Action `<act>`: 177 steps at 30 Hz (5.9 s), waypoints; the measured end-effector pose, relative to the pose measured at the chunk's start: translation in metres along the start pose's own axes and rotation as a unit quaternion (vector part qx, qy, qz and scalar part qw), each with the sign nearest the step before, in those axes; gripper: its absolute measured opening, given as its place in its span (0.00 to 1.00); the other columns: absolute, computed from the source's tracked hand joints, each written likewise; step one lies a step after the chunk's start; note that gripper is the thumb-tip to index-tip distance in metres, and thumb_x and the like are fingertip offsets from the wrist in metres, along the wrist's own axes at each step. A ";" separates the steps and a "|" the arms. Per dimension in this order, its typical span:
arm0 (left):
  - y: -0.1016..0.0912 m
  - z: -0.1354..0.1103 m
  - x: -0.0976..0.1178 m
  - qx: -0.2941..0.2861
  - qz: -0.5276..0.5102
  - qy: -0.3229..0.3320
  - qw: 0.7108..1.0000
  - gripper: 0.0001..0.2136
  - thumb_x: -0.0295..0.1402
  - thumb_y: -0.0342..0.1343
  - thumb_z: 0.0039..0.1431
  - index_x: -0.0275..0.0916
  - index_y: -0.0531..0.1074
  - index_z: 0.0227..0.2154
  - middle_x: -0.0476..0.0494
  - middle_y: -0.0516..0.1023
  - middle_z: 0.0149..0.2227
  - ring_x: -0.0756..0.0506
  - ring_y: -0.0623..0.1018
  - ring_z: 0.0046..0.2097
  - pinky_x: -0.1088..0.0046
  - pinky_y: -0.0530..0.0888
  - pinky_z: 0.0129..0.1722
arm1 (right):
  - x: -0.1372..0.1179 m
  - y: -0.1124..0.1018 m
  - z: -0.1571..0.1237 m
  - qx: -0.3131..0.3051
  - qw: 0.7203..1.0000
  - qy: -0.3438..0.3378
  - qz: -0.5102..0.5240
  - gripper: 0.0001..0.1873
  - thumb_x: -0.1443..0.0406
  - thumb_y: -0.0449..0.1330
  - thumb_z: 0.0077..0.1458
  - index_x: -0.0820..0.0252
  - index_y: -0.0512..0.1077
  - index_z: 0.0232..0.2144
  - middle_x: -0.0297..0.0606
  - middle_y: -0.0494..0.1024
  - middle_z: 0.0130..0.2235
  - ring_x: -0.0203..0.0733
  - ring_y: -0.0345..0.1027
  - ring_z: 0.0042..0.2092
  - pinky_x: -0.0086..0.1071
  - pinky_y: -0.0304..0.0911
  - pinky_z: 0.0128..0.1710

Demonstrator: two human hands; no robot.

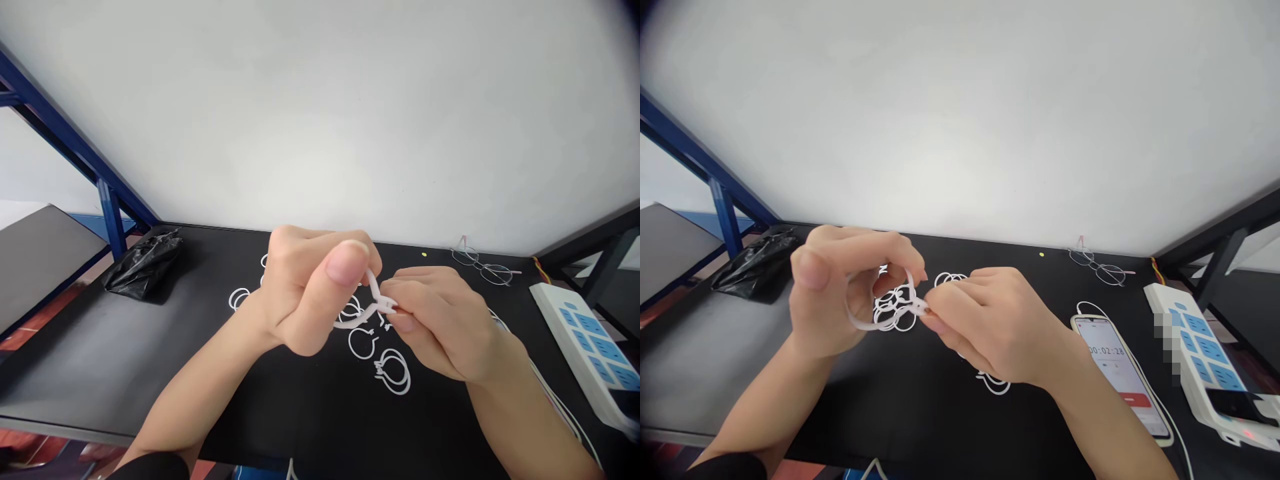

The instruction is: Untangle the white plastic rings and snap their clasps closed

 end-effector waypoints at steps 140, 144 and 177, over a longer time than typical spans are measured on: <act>-0.003 0.003 -0.008 -0.194 0.176 -0.011 0.965 0.23 0.35 0.35 0.69 0.38 0.67 0.21 0.48 0.69 0.17 0.53 0.66 0.18 0.74 0.62 0.19 | -0.008 -0.001 -0.011 0.007 0.992 0.121 -0.033 0.03 0.66 0.57 0.62 0.57 0.70 0.35 0.27 0.70 0.23 0.31 0.60 0.24 0.26 0.56 0.26; -0.008 0.007 -0.013 -0.183 0.228 -0.046 0.955 0.20 0.39 0.36 0.70 0.37 0.72 0.37 0.52 0.66 0.17 0.53 0.63 0.17 0.75 0.61 0.20 | 0.008 0.006 -0.010 0.018 0.988 0.151 -0.001 0.04 0.66 0.57 0.62 0.57 0.71 0.34 0.28 0.72 0.24 0.30 0.61 0.24 0.26 0.57 0.27; -0.025 0.012 -0.045 -0.152 0.392 -0.082 0.903 0.11 0.38 0.46 0.67 0.38 0.69 0.40 0.54 0.68 0.18 0.53 0.66 0.20 0.78 0.61 0.24 | 0.103 0.103 -0.031 -0.208 0.902 0.378 -0.029 0.10 0.66 0.55 0.58 0.60 0.73 0.26 0.33 0.73 0.24 0.34 0.61 0.26 0.29 0.49 0.27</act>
Point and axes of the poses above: each hand's wrist, its own z-axis towards the middle knuckle, its own y-axis out of the palm, x = y × z, the point moved 4 cm from there along z, towards the middle knuckle
